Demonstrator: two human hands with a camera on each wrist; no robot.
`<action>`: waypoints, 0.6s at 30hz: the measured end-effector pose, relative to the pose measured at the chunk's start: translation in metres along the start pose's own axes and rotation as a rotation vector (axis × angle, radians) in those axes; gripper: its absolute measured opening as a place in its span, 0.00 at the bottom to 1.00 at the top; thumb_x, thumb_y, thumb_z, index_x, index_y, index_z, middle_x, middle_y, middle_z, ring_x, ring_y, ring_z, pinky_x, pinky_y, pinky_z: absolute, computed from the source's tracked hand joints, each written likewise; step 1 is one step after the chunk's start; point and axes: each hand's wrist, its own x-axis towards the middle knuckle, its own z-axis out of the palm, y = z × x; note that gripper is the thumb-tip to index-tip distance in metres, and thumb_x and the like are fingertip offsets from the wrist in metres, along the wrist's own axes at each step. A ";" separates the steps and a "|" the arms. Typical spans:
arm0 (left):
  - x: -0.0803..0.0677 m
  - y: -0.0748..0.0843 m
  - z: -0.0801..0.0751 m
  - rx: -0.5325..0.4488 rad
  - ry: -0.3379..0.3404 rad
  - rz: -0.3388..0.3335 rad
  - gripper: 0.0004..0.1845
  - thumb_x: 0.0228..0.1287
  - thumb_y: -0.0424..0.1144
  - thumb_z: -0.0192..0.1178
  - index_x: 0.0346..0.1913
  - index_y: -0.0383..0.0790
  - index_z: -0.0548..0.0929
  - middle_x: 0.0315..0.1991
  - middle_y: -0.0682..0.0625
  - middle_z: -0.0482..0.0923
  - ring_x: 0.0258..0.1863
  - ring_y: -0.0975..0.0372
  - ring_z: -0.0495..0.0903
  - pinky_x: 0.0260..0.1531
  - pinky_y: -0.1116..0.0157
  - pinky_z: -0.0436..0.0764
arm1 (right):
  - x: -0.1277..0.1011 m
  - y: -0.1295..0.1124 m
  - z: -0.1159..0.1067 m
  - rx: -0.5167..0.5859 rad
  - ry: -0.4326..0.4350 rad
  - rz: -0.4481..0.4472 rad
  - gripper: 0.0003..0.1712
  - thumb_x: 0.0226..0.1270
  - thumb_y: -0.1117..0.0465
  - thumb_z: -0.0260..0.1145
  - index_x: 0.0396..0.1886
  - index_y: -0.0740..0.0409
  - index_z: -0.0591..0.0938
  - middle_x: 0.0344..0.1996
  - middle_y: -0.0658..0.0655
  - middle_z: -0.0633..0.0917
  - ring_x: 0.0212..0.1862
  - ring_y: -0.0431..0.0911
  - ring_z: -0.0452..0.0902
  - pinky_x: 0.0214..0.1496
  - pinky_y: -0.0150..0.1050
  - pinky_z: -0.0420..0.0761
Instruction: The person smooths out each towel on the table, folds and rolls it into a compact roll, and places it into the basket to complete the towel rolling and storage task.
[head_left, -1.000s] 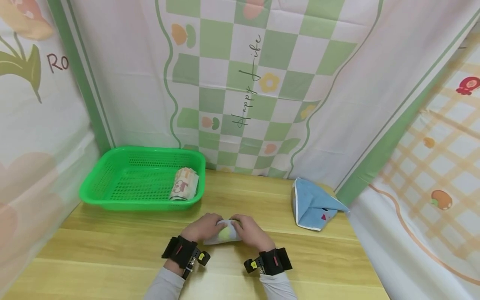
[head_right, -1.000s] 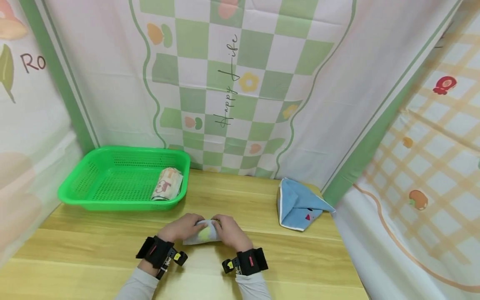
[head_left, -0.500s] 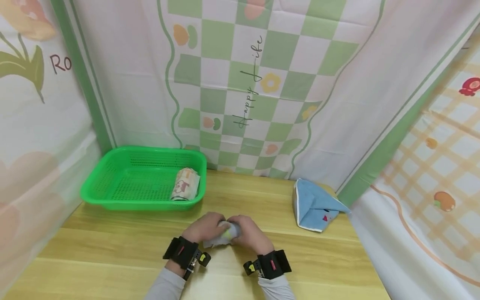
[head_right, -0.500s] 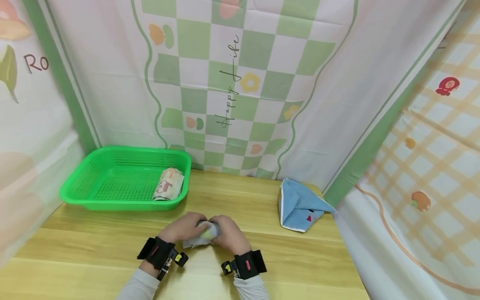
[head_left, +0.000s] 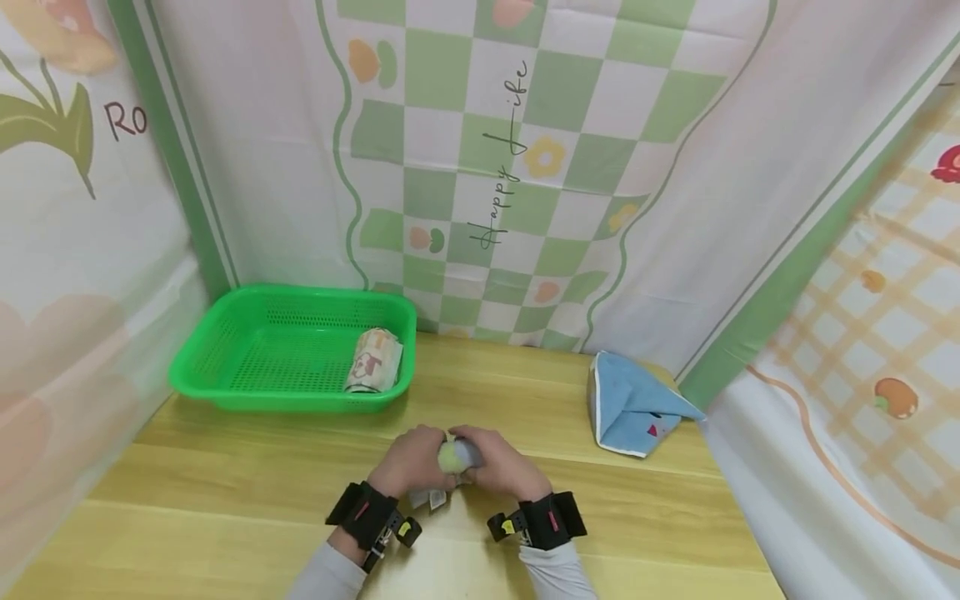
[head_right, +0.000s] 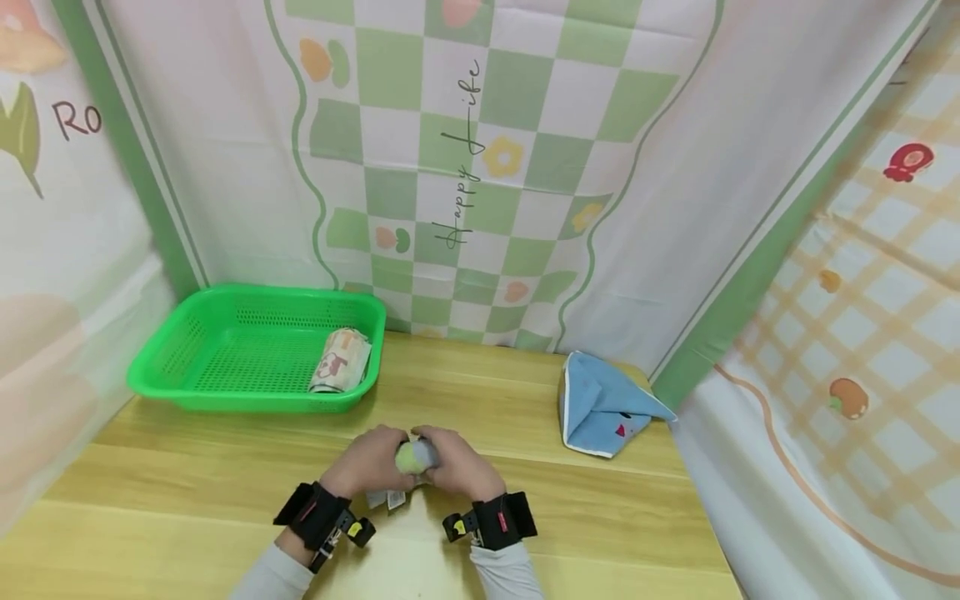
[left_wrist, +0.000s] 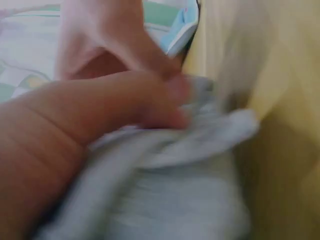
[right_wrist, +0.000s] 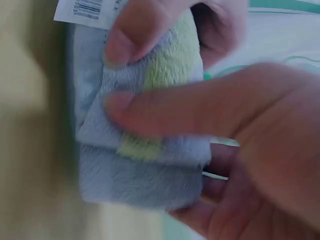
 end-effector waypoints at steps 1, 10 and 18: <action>-0.003 0.001 -0.003 -0.025 0.036 -0.013 0.19 0.43 0.42 0.77 0.36 0.39 0.81 0.26 0.54 0.77 0.22 0.64 0.74 0.20 0.67 0.75 | -0.002 -0.004 -0.004 0.022 0.034 -0.002 0.37 0.58 0.74 0.71 0.69 0.66 0.72 0.62 0.65 0.80 0.60 0.56 0.78 0.61 0.51 0.80; -0.011 0.017 -0.130 -0.212 0.321 -0.220 0.34 0.60 0.47 0.70 0.63 0.33 0.71 0.43 0.38 0.82 0.26 0.54 0.84 0.19 0.63 0.84 | -0.039 -0.036 -0.054 0.035 0.456 -0.073 0.32 0.72 0.65 0.66 0.73 0.61 0.69 0.64 0.61 0.79 0.65 0.55 0.75 0.65 0.57 0.77; 0.031 -0.048 -0.212 -0.038 0.281 -0.285 0.38 0.67 0.53 0.62 0.61 0.20 0.69 0.50 0.26 0.77 0.42 0.42 0.82 0.30 0.57 0.85 | -0.053 -0.021 -0.061 -0.018 0.457 -0.010 0.31 0.72 0.65 0.67 0.72 0.62 0.71 0.61 0.60 0.81 0.61 0.56 0.77 0.63 0.56 0.78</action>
